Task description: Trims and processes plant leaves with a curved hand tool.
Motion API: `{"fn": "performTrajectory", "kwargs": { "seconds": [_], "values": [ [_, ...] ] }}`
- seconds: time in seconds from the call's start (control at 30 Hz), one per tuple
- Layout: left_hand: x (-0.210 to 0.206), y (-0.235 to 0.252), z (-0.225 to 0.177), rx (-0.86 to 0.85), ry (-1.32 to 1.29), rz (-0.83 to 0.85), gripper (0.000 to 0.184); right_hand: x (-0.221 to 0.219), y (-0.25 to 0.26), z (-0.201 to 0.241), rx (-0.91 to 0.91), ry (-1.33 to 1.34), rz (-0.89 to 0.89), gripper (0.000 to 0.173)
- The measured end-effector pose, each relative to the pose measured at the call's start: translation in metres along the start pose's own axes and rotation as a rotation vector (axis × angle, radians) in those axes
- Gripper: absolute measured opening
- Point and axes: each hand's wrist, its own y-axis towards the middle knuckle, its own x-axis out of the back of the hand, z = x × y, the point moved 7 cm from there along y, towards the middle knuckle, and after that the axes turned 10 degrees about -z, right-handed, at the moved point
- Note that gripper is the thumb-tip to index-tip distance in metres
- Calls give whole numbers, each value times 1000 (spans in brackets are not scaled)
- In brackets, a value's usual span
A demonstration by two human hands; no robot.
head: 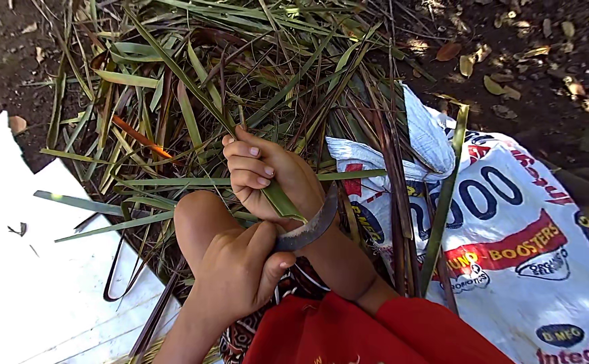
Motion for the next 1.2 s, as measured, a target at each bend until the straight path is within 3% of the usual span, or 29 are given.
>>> {"fn": "performTrajectory", "kwargs": {
  "seconds": [0.37, 0.7, 1.0, 1.2],
  "values": [
    [3, 2, 3, 0, 10, 55, 62, 0, 2, -3, -33, -3, -1, 35],
    [5, 3, 11, 36, -217, 132, 59, -3, 6, -7, -92, 98, 27, 29],
    [7, 4, 12, 11, -140, 133, 59, -3, 10, -8, -105, 145, 35, 29],
    [9, 4, 9, 13, -49, 135, 61, 1, 8, -10, -114, 28, -15, 34]
  ]
}}
